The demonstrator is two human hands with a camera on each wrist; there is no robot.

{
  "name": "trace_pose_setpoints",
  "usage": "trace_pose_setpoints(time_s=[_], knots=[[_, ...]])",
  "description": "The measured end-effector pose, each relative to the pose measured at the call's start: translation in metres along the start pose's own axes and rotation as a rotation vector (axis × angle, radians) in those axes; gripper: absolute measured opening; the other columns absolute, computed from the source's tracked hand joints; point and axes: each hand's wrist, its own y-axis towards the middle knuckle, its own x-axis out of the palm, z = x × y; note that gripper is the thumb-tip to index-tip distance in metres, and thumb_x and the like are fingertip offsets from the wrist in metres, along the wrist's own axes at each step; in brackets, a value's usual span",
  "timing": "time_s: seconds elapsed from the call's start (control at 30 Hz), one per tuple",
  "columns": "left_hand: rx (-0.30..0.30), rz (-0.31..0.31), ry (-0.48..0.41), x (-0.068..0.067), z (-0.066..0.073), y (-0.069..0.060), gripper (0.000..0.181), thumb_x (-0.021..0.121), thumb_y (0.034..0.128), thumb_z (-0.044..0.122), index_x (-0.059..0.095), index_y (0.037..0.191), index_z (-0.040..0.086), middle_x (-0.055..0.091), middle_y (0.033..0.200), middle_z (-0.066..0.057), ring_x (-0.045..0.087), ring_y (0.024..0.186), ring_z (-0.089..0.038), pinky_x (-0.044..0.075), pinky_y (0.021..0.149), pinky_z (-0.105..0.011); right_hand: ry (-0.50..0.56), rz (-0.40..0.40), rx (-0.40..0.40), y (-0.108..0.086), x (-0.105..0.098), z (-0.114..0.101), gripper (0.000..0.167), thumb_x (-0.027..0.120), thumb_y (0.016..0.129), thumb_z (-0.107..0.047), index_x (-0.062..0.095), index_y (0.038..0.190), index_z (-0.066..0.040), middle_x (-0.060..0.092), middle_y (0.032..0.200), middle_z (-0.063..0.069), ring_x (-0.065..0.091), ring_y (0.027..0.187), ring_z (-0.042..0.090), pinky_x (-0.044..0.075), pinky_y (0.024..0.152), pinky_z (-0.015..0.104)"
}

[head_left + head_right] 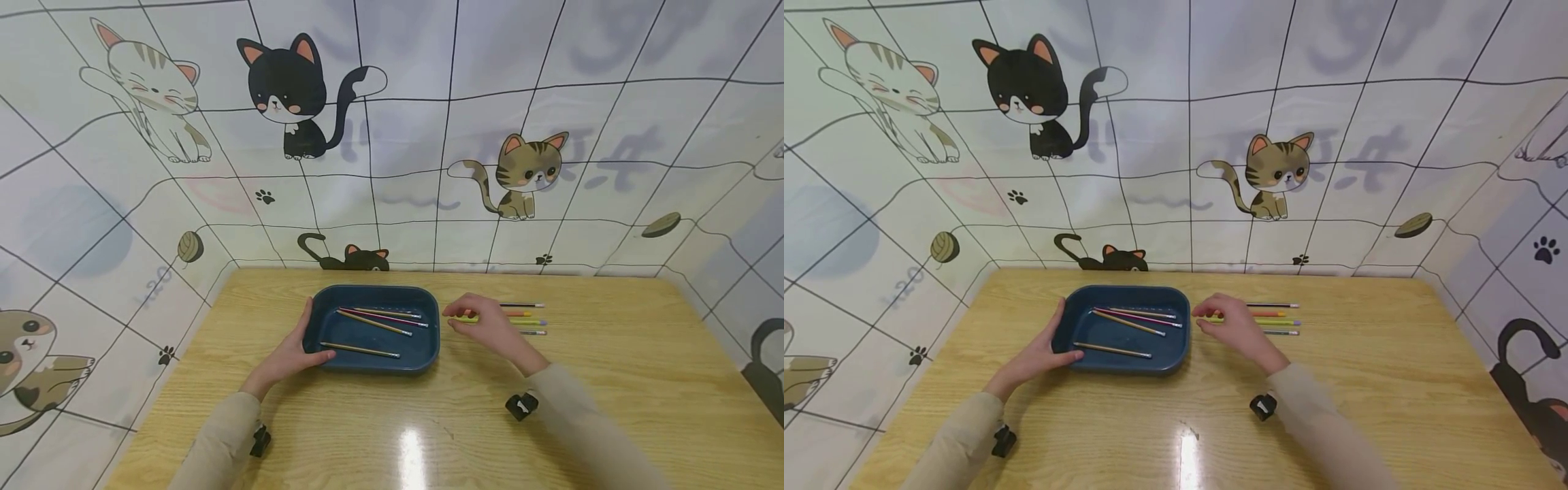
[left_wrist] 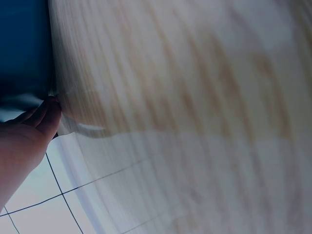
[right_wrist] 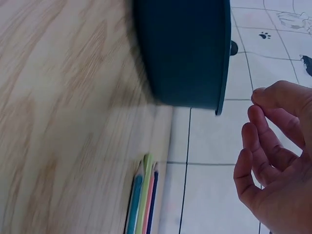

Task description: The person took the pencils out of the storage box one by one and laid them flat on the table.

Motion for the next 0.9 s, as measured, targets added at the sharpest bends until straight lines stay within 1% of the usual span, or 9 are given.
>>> trace_pose_setpoints(time_s=[0.13, 0.27, 0.4, 0.57, 0.7, 0.8, 0.9], knots=[[0.008, 0.004, -0.017, 0.0, 0.0, -0.001, 0.111, 0.076, 0.0819, 0.014, -0.008, 0.154, 0.005, -0.006, 0.157, -0.025, 0.001, 0.142, -0.045, 0.01, 0.109, -0.061, 0.044, 0.001, -0.039, 0.007, 0.01, -0.01, 0.014, 0.071, 0.086, -0.001, 0.073, 0.099, -0.005, 0.066, 0.094, 0.0, 0.058, 0.085, 0.027, 0.048, 0.073, 0.044], [0.012, 0.013, -0.021, 0.0, 0.002, -0.002, 0.113, 0.077, 0.0813, 0.015, -0.009, 0.154, 0.008, -0.006, 0.158, -0.025, 0.002, 0.142, -0.045, 0.01, 0.109, -0.061, 0.068, -0.01, -0.092, 0.015, 0.023, -0.017, 0.013, 0.071, 0.086, -0.001, 0.073, 0.098, -0.004, 0.066, 0.092, 0.0, 0.059, 0.084, 0.025, 0.048, 0.072, 0.045], [0.017, 0.012, -0.016, 0.0, 0.001, -0.001, 0.112, 0.077, 0.0811, 0.014, -0.008, 0.154, 0.005, -0.005, 0.157, -0.026, 0.003, 0.142, -0.045, 0.01, 0.109, -0.061, 0.093, -0.026, -0.133, 0.02, 0.034, -0.026, 0.013, 0.07, 0.086, -0.001, 0.073, 0.098, -0.004, 0.066, 0.093, 0.002, 0.06, 0.083, 0.024, 0.05, 0.07, 0.043], [0.004, 0.004, 0.005, 0.0, 0.001, 0.0, 0.11, 0.076, 0.0818, 0.014, -0.007, 0.153, 0.002, -0.005, 0.157, -0.027, 0.003, 0.142, -0.045, 0.01, 0.11, -0.06, 0.149, -0.06, -0.134, 0.025, 0.048, -0.038, 0.013, 0.069, 0.087, -0.003, 0.072, 0.1, -0.003, 0.066, 0.095, 0.004, 0.061, 0.087, 0.024, 0.052, 0.074, 0.041], [0.001, 0.003, 0.02, 0.0, 0.0, 0.002, 0.11, 0.076, 0.082, 0.014, -0.007, 0.153, 0.001, -0.005, 0.156, -0.028, 0.003, 0.141, -0.046, 0.011, 0.11, -0.06, 0.164, -0.13, -0.117, 0.027, 0.06, -0.043, 0.013, 0.069, 0.089, -0.006, 0.072, 0.101, -0.005, 0.065, 0.098, 0.003, 0.06, 0.089, 0.024, 0.051, 0.077, 0.04], [0.014, 0.007, 0.021, 0.0, -0.002, 0.003, 0.111, 0.077, 0.0814, 0.015, -0.008, 0.153, 0.0, -0.004, 0.156, -0.029, 0.004, 0.141, -0.047, 0.011, 0.109, -0.061, 0.166, -0.175, -0.106, 0.03, 0.07, -0.045, 0.014, 0.069, 0.089, -0.007, 0.071, 0.102, -0.006, 0.064, 0.098, 0.0, 0.059, 0.089, 0.021, 0.05, 0.076, 0.037], [0.019, 0.019, 0.03, 0.002, -0.015, 0.006, 0.113, 0.078, 0.0811, 0.017, -0.008, 0.153, 0.004, -0.005, 0.157, -0.027, 0.003, 0.141, -0.046, 0.01, 0.109, -0.061, 0.173, -0.2, -0.099, 0.034, 0.078, -0.048, 0.015, 0.07, 0.088, -0.007, 0.071, 0.103, -0.004, 0.063, 0.097, -0.002, 0.057, 0.087, 0.015, 0.049, 0.074, 0.032]])
